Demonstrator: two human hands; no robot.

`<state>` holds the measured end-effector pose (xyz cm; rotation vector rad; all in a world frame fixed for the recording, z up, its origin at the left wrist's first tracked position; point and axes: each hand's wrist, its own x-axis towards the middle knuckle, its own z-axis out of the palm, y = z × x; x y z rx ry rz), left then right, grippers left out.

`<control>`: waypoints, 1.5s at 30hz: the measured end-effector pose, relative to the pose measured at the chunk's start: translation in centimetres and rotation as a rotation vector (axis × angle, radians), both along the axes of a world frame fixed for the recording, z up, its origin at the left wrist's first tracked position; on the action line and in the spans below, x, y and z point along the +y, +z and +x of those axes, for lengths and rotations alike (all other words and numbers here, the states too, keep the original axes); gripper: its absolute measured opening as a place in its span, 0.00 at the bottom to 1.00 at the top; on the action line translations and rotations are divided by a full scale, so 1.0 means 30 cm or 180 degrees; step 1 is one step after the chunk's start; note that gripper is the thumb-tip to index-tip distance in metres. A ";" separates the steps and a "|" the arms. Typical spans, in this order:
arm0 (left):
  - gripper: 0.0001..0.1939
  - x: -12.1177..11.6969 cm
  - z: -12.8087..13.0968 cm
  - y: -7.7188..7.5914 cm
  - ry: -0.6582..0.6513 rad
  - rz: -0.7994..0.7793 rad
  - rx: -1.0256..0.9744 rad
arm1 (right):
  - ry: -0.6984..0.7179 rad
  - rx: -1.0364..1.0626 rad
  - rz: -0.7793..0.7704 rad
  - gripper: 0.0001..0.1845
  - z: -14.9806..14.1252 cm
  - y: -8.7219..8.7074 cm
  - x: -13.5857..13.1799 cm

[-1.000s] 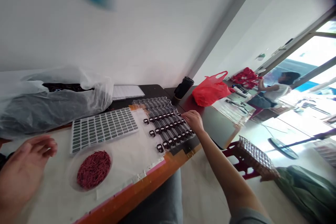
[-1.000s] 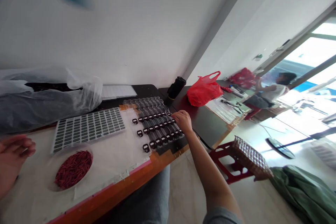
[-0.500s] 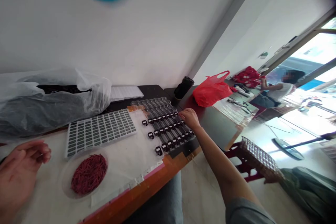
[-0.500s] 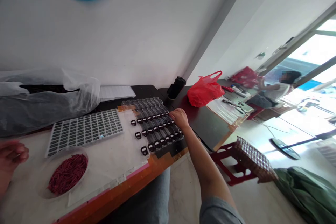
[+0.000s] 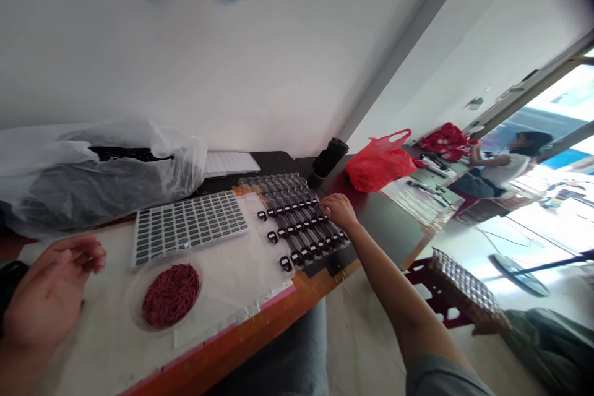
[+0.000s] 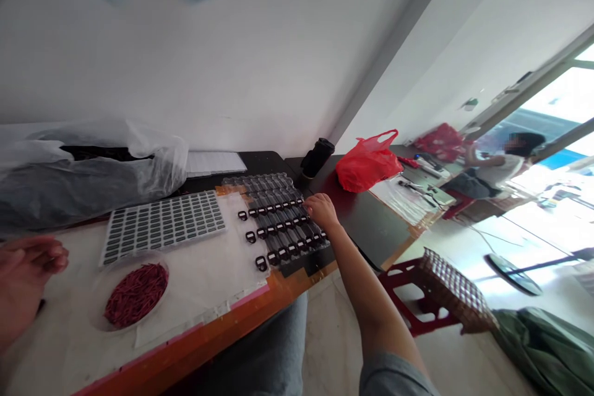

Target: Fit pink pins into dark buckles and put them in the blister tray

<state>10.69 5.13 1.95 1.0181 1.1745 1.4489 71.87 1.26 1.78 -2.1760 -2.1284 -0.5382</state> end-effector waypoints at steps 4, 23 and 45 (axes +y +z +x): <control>0.06 -0.011 -0.032 0.071 0.0431 0.0563 0.0689 | 0.0146 0.0087 0.0233 0.16 -0.033 0.039 -0.006; 0.13 0.057 -0.239 0.014 -0.0337 0.0737 0.4905 | 0.2426 0.0741 0.0928 0.11 -1.002 0.274 0.019; 0.11 -0.007 0.039 0.003 -0.0442 -0.0864 -0.1912 | 0.1415 0.0638 -0.0795 0.12 -1.285 0.090 0.468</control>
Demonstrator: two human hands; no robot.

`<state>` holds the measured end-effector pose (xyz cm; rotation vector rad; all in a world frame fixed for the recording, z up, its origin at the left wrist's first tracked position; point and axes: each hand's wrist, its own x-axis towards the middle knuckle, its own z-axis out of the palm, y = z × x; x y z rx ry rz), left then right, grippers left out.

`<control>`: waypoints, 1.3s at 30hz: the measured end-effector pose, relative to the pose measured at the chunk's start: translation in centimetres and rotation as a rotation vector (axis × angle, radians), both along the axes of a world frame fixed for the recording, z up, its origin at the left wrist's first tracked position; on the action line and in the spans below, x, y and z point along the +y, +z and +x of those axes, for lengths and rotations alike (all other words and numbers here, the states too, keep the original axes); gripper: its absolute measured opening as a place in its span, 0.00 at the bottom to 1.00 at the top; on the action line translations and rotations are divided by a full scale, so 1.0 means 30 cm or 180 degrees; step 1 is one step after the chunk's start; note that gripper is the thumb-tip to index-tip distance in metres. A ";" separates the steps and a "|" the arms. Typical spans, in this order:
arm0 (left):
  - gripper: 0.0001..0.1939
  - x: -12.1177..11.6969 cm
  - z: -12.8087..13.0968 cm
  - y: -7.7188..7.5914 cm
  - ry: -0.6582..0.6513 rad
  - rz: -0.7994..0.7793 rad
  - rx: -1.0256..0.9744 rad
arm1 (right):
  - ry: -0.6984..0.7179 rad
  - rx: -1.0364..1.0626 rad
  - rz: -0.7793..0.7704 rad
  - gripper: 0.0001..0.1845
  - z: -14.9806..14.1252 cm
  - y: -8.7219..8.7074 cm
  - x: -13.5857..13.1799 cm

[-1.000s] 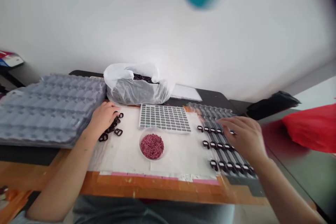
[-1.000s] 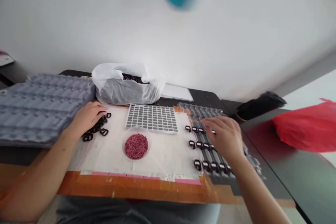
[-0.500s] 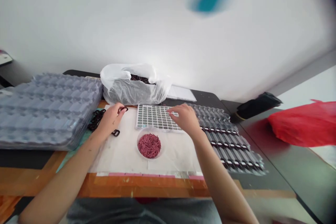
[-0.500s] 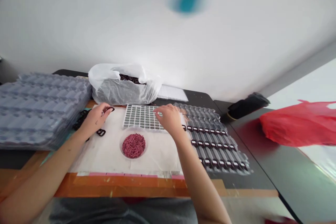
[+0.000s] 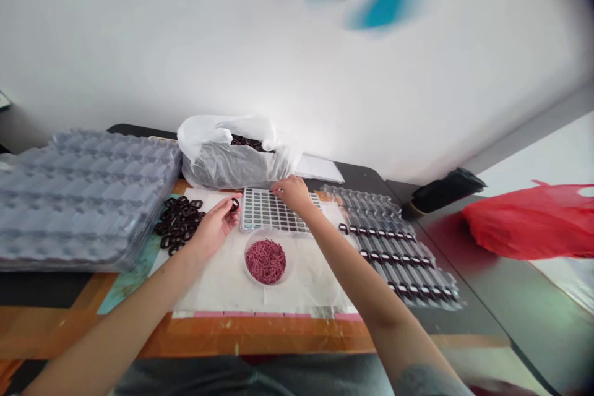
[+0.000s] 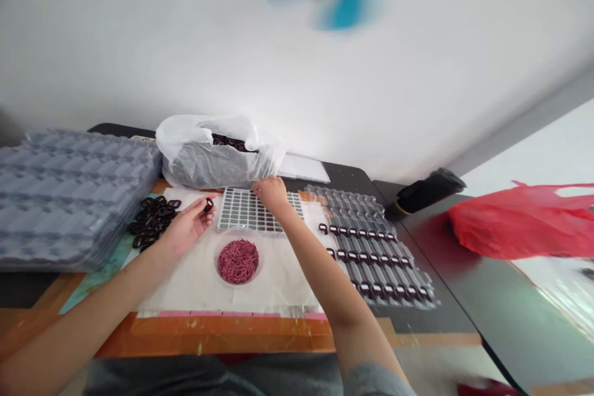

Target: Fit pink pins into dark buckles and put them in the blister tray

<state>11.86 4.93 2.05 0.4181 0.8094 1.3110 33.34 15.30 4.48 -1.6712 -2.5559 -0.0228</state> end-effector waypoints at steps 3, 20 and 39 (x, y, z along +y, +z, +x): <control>0.13 -0.002 0.000 0.010 0.0023 -0.0167 -0.0102 | -0.0027 0.0039 -0.0027 0.09 -0.003 -0.003 0.015; 0.11 -0.037 0.028 0.021 -0.0434 -0.0182 0.0023 | 0.0712 0.2237 0.0499 0.04 -0.109 0.092 -0.324; 0.21 -0.054 0.043 -0.017 -0.0609 0.0063 0.0393 | 0.0698 0.1697 0.0764 0.08 -0.111 0.041 -0.334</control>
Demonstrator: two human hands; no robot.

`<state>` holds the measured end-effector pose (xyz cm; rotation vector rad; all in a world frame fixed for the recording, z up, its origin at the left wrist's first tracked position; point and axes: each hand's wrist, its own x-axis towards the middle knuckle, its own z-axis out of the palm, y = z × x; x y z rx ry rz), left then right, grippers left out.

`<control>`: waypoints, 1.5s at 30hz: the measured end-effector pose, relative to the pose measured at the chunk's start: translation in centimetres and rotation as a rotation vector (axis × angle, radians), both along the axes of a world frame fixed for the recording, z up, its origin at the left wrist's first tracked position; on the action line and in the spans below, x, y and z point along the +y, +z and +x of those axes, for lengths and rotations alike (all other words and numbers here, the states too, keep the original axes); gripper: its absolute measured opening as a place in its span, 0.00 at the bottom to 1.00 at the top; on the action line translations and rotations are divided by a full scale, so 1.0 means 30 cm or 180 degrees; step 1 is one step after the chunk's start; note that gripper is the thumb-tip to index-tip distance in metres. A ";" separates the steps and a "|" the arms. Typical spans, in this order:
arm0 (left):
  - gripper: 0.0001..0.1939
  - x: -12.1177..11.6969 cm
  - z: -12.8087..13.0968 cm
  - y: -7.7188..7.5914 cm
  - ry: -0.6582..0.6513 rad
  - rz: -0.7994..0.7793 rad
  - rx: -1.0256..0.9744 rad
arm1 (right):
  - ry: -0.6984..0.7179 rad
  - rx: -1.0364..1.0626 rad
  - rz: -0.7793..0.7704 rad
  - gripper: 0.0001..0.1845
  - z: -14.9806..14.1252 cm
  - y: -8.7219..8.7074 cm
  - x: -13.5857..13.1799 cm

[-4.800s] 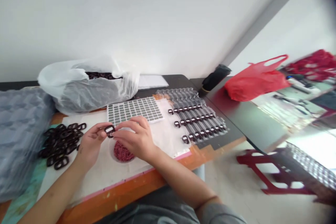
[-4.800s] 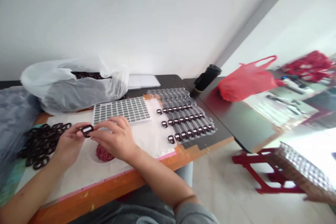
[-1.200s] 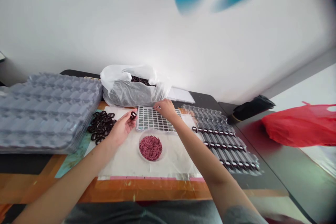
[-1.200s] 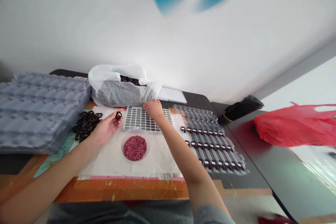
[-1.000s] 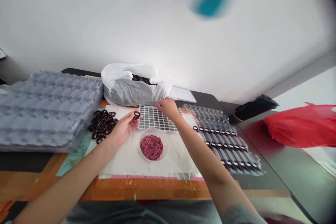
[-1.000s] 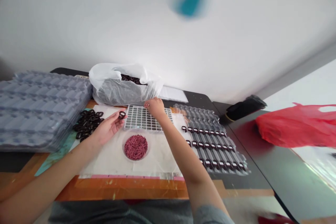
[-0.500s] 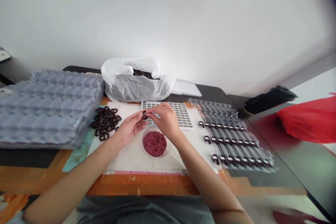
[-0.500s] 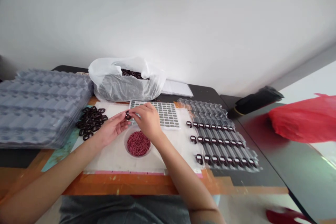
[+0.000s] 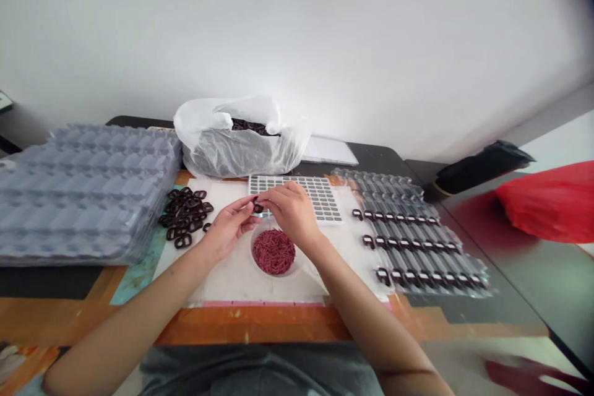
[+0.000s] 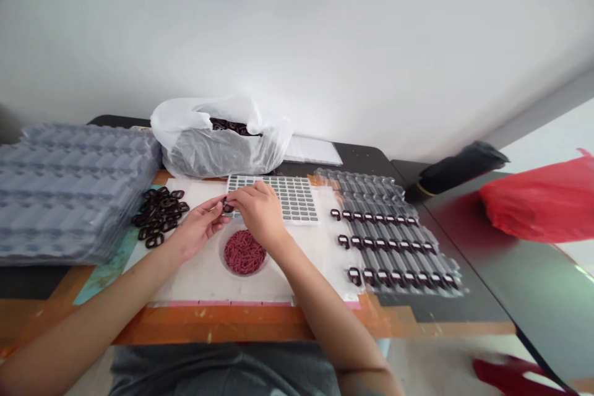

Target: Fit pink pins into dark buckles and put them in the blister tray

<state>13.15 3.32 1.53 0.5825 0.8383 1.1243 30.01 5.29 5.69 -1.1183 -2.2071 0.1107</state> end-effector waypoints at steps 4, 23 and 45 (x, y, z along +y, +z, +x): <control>0.25 -0.001 0.001 0.006 0.0036 0.0115 0.0150 | -0.0023 0.0097 0.0132 0.09 -0.005 0.003 -0.006; 0.31 0.004 -0.007 0.019 0.0203 0.0369 -0.0087 | 0.0080 -0.0304 0.0969 0.17 -0.010 0.010 -0.036; 0.29 0.004 -0.006 -0.023 -0.0045 0.0724 0.0514 | -0.0108 0.0576 -0.0034 0.05 -0.007 0.025 -0.039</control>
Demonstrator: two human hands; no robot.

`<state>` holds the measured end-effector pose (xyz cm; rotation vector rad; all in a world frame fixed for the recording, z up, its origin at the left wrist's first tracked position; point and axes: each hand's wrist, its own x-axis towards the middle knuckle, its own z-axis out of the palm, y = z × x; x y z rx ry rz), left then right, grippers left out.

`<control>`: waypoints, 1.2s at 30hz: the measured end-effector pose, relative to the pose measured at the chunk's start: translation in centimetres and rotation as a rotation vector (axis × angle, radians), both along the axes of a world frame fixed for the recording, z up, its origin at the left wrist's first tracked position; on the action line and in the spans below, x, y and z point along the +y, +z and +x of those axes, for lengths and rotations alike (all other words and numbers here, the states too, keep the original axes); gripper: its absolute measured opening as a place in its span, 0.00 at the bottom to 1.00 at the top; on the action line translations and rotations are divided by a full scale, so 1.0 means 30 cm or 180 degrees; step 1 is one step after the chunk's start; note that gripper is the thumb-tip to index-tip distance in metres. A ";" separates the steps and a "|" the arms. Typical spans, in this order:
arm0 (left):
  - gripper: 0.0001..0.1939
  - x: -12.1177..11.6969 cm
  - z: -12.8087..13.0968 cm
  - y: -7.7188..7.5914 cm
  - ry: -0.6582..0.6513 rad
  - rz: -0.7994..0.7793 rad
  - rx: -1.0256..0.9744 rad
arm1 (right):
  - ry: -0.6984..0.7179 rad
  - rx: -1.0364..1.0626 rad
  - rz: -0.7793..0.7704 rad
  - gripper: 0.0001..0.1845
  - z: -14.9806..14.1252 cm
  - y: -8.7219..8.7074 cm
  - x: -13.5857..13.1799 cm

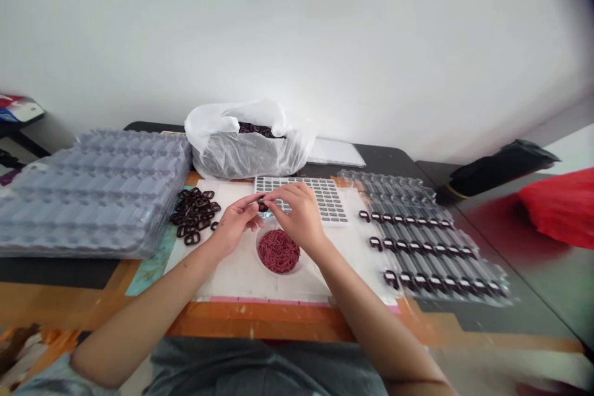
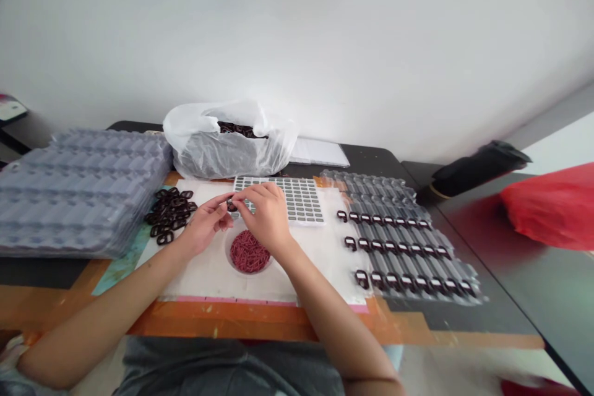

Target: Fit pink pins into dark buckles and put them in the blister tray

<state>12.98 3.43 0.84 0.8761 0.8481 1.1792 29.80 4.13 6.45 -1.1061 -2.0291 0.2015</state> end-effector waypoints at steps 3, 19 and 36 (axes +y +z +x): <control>0.30 0.001 0.001 -0.005 0.0008 0.0064 0.0048 | -0.0017 -0.0023 0.0090 0.05 0.001 -0.002 -0.003; 0.30 -0.001 0.009 0.005 0.0017 0.0103 0.0025 | -0.0170 -0.0242 0.0194 0.04 -0.002 0.012 -0.019; 0.32 -0.004 0.010 0.010 0.0134 0.0075 0.0160 | -0.0346 -0.0290 0.0423 0.07 -0.014 -0.015 -0.013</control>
